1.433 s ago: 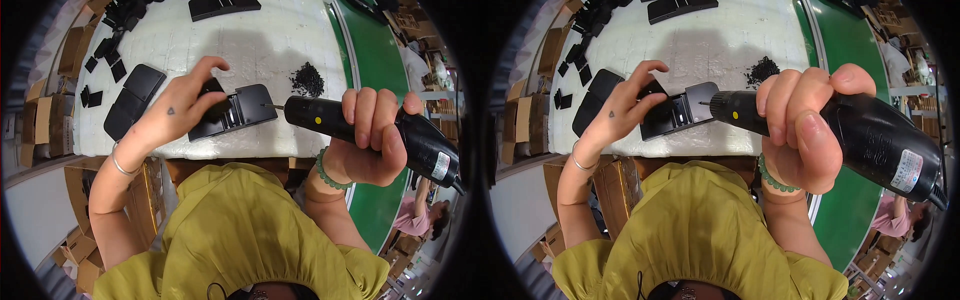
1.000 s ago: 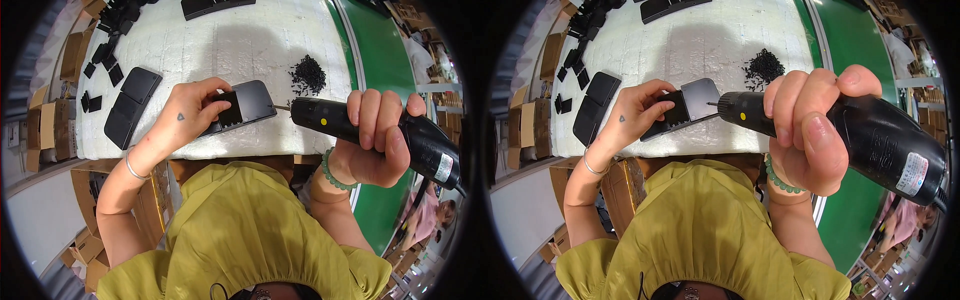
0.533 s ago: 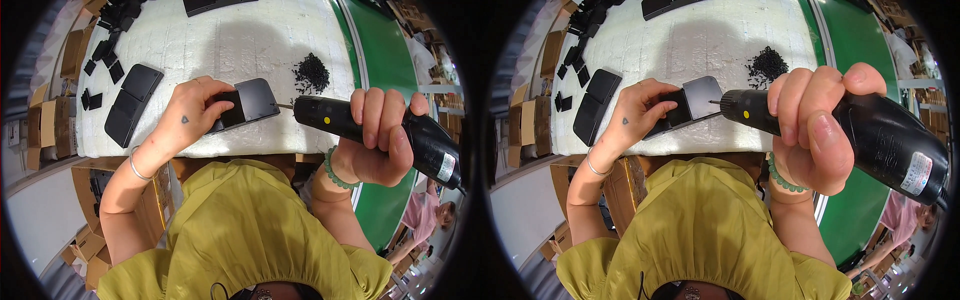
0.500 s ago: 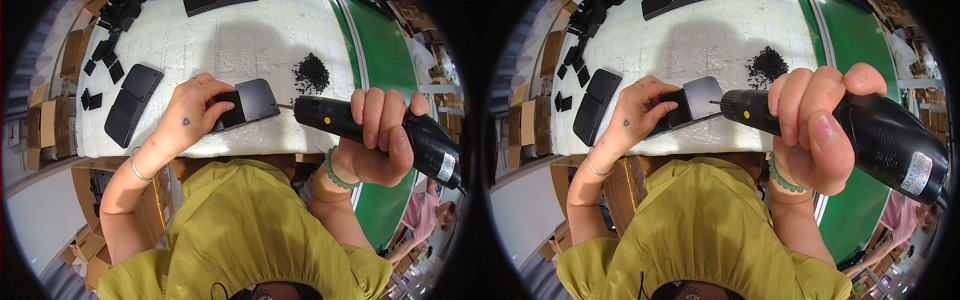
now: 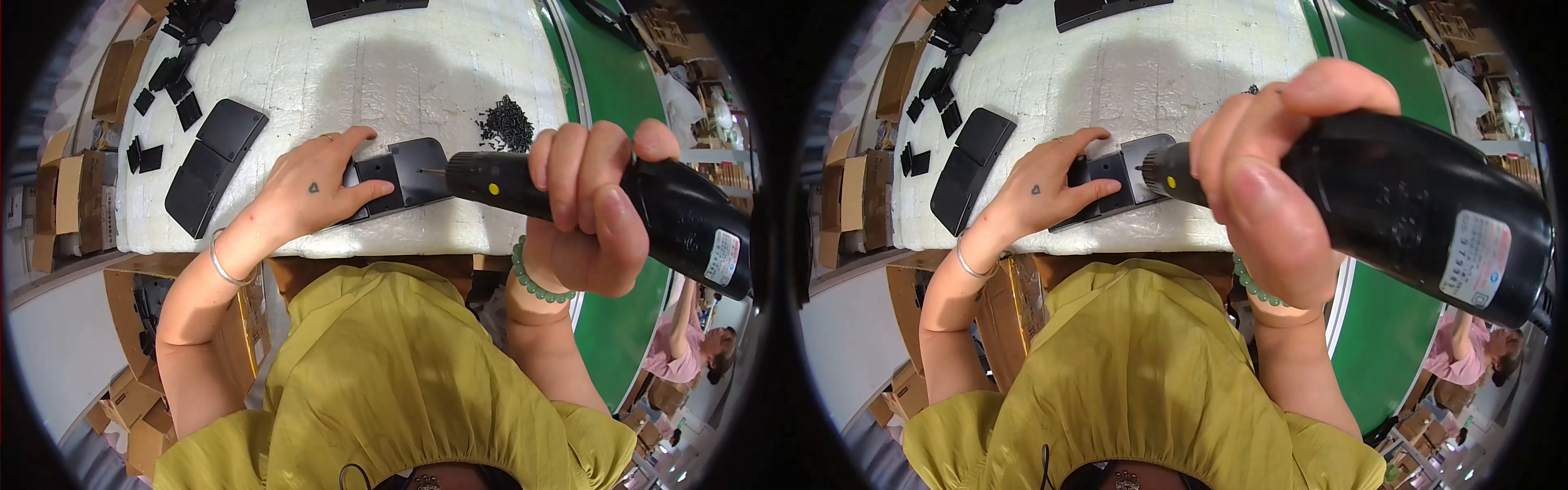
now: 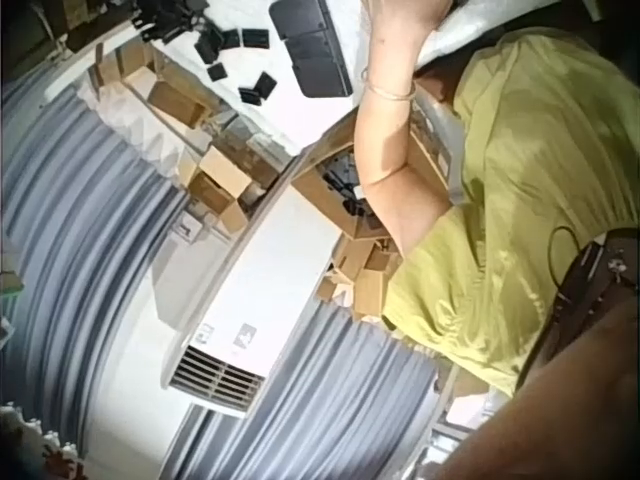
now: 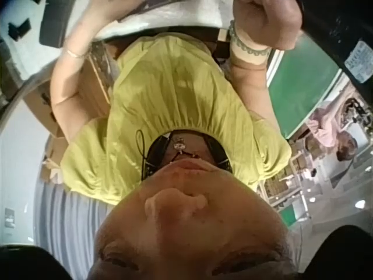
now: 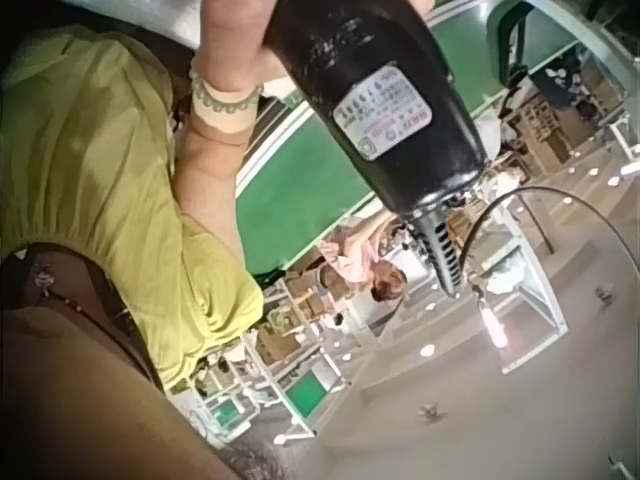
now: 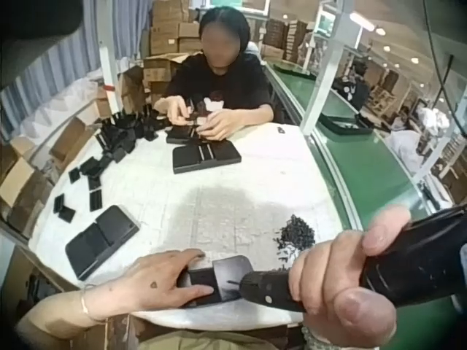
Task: The person uses an electric screwdriver to assemble plastic components and then uses a utility knife to open cardboard boxes.
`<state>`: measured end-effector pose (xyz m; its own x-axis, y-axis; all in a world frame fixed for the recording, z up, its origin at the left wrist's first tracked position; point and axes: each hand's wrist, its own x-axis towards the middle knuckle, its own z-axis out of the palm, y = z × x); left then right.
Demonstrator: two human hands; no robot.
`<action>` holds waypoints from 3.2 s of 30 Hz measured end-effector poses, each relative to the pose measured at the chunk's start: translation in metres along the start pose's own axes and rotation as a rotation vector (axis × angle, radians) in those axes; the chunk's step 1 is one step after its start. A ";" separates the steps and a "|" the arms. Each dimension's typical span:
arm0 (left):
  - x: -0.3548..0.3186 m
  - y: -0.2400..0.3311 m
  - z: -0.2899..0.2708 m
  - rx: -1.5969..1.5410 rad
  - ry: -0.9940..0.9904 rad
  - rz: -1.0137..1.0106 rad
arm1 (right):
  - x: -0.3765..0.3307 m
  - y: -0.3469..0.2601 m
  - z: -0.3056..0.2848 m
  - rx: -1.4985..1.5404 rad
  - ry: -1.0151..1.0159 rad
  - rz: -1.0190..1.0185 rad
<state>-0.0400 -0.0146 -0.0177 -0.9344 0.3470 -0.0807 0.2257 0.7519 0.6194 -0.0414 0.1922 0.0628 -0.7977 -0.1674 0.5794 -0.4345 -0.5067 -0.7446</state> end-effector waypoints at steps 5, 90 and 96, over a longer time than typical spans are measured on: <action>0.007 0.004 0.000 -0.215 -0.131 -0.020 | 0.004 0.007 0.018 -0.161 -0.017 0.081; 0.021 0.018 0.002 -0.144 0.358 0.368 | -0.019 -0.011 -0.010 -0.064 -0.123 0.019; 0.010 0.004 0.010 0.046 0.177 0.192 | -0.026 0.007 0.013 -0.070 -0.110 0.143</action>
<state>-0.0460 -0.0025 -0.0243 -0.9060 0.3851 0.1757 0.4121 0.7077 0.5739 -0.0180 0.1821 0.0470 -0.8049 -0.3267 0.4954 -0.3506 -0.4119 -0.8411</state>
